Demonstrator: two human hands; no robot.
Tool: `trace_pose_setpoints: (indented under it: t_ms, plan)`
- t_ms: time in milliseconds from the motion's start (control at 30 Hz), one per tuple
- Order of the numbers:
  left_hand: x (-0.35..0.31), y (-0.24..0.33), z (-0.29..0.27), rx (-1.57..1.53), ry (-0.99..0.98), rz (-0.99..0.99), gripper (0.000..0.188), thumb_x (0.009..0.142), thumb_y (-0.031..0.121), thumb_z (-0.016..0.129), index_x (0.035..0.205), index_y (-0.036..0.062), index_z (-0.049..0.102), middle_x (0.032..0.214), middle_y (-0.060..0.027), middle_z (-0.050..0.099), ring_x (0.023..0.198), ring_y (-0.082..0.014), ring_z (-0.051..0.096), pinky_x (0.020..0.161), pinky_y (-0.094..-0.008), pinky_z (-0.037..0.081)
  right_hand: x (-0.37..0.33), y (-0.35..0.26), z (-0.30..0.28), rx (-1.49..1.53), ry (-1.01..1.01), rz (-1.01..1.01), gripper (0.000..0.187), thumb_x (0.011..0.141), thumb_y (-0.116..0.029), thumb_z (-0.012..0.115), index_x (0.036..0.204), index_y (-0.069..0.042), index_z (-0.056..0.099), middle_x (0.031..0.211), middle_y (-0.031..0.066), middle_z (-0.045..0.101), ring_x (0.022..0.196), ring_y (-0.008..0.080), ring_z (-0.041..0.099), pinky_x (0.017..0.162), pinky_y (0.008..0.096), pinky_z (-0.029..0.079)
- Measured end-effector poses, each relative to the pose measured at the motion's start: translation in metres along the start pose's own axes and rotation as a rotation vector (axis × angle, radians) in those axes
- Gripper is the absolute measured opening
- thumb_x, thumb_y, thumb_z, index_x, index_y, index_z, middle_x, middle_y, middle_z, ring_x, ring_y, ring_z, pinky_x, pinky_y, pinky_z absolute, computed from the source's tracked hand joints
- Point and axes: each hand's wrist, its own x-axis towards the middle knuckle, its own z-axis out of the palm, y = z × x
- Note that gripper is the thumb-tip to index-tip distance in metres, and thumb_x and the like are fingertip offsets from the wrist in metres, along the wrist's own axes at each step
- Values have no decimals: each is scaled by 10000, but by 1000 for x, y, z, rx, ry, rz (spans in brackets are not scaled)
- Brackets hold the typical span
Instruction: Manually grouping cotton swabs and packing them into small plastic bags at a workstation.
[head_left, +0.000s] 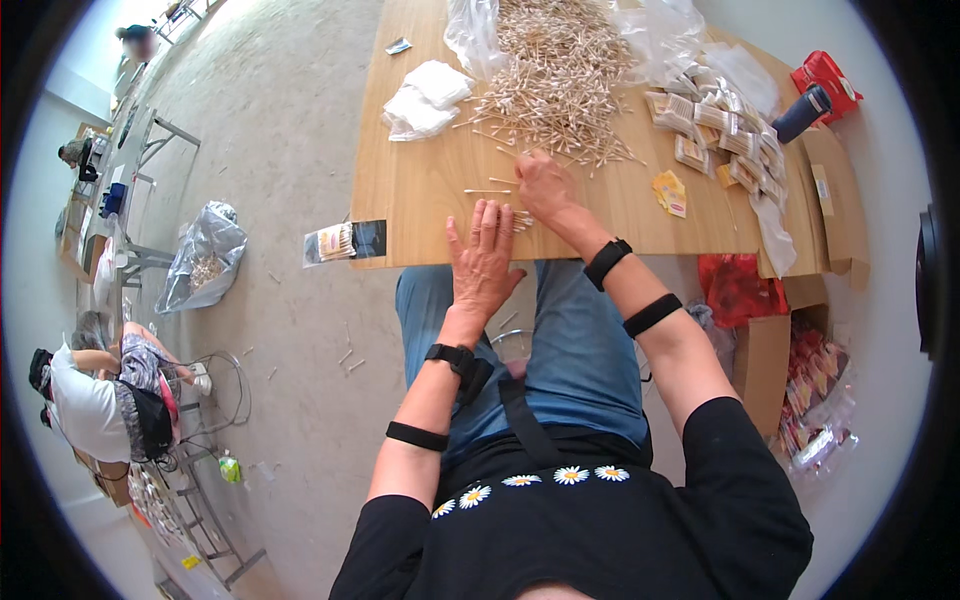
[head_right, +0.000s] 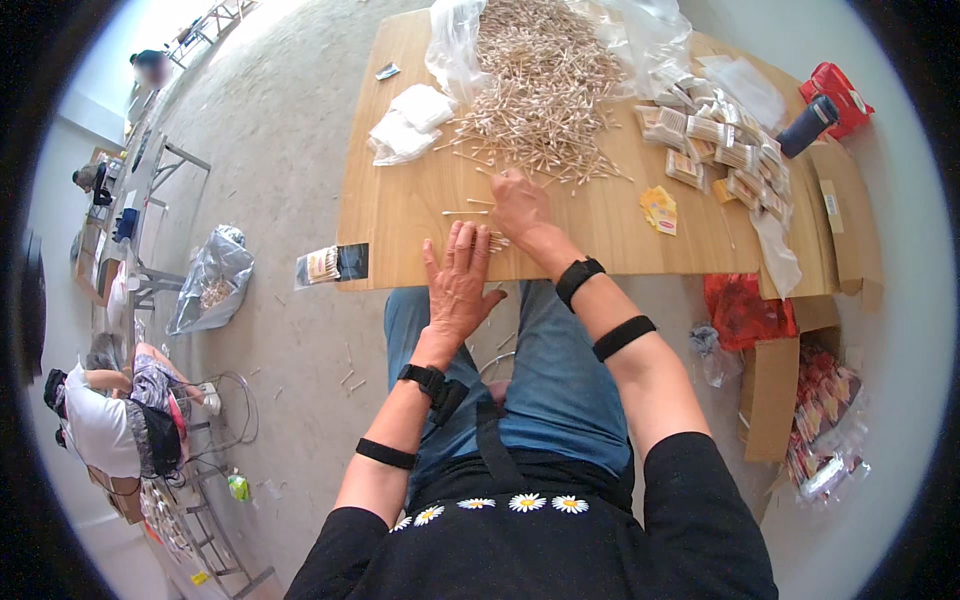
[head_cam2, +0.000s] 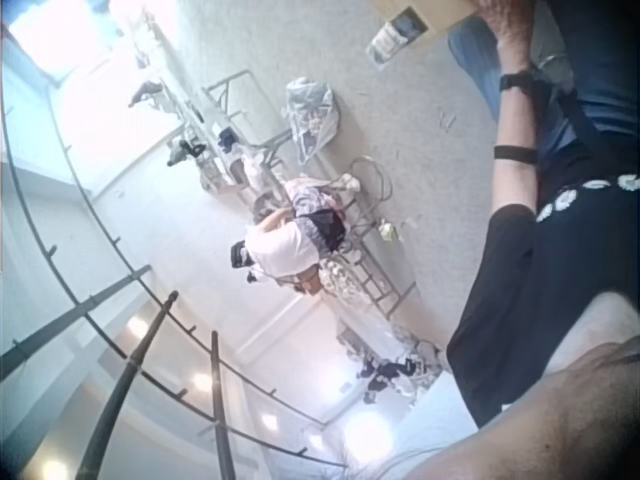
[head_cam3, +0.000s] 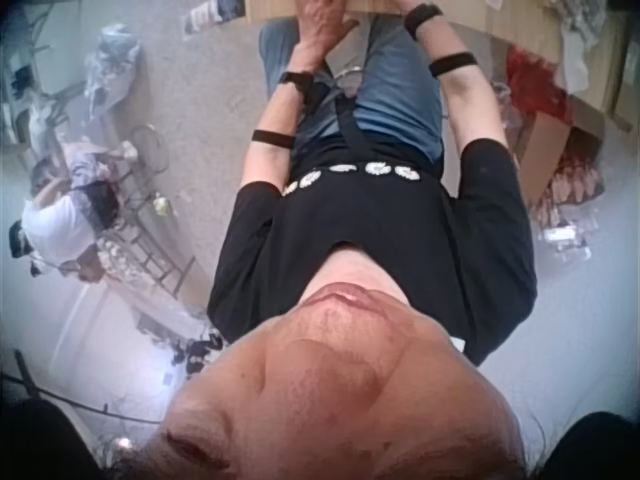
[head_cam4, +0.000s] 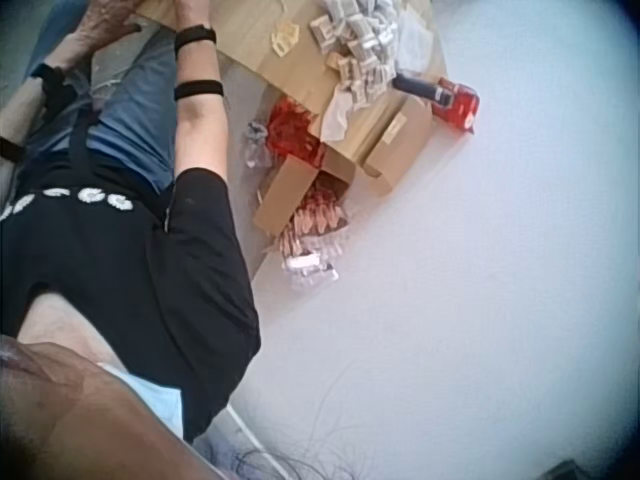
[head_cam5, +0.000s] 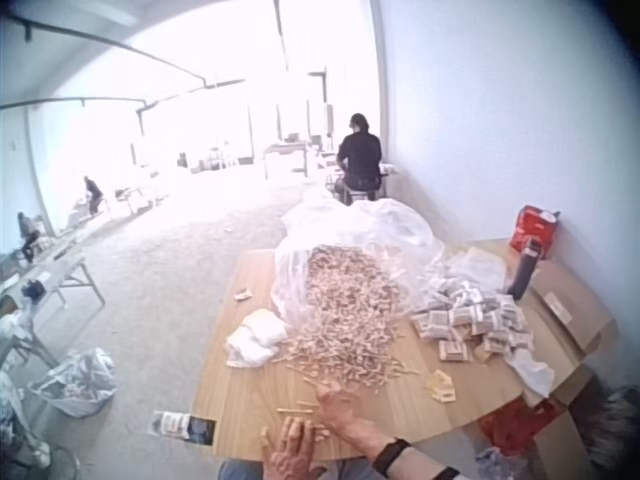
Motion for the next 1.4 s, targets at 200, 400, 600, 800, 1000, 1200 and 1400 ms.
trace_pose_setpoints:
  t_ms: [200,400,600,800,1000,1200,1400]
  plan:
    - [0,-3,4,-9,11,-5,1063,610,370,886,1497,99,367,1551,-96,305,1485,-267,246,1165,-615,169,-2,-23,17,58,55,-58,80,842,-91,582,862,-76,658,972,173,637,923,382,654,759,479,523]
    - [-2,-3,4,-11,16,4,1020,626,346,876,1489,113,383,1557,-102,306,1483,-273,249,1165,-601,176,-4,-25,6,52,-79,-45,84,800,-113,666,867,-62,662,1028,184,639,948,381,665,799,474,545]
    - [0,-2,6,-18,39,12,1027,629,349,874,1493,111,371,1553,-101,338,1472,-270,281,1167,-590,176,-15,9,8,81,12,-36,61,807,-104,668,851,-65,650,987,172,635,904,400,657,757,481,531]
    - [-2,-5,7,-35,54,2,1011,649,338,864,1498,108,365,1589,-98,308,1480,-266,276,1171,-578,175,-30,1,1,130,49,-54,35,848,-77,624,844,-61,654,929,155,623,867,382,640,739,469,520]
    - [-1,-4,6,-102,54,-8,995,661,319,860,1499,100,370,1604,-102,296,1490,-270,265,1177,-568,164,-32,4,1,143,68,-56,43,857,-74,616,845,-49,649,934,156,613,870,384,632,750,470,520]
    - [-1,-3,4,-89,43,-17,1005,660,321,861,1506,105,364,1613,-95,284,1492,-270,263,1178,-568,161,-39,3,2,153,44,-63,48,843,-74,614,851,-41,648,952,166,633,884,391,649,761,475,529]
    - [-2,-4,4,-92,39,-20,1005,659,320,859,1508,111,363,1615,-87,281,1494,-269,262,1181,-572,154,-41,2,3,175,37,-6,50,841,-65,608,854,-47,653,951,160,638,899,378,647,786,471,524]
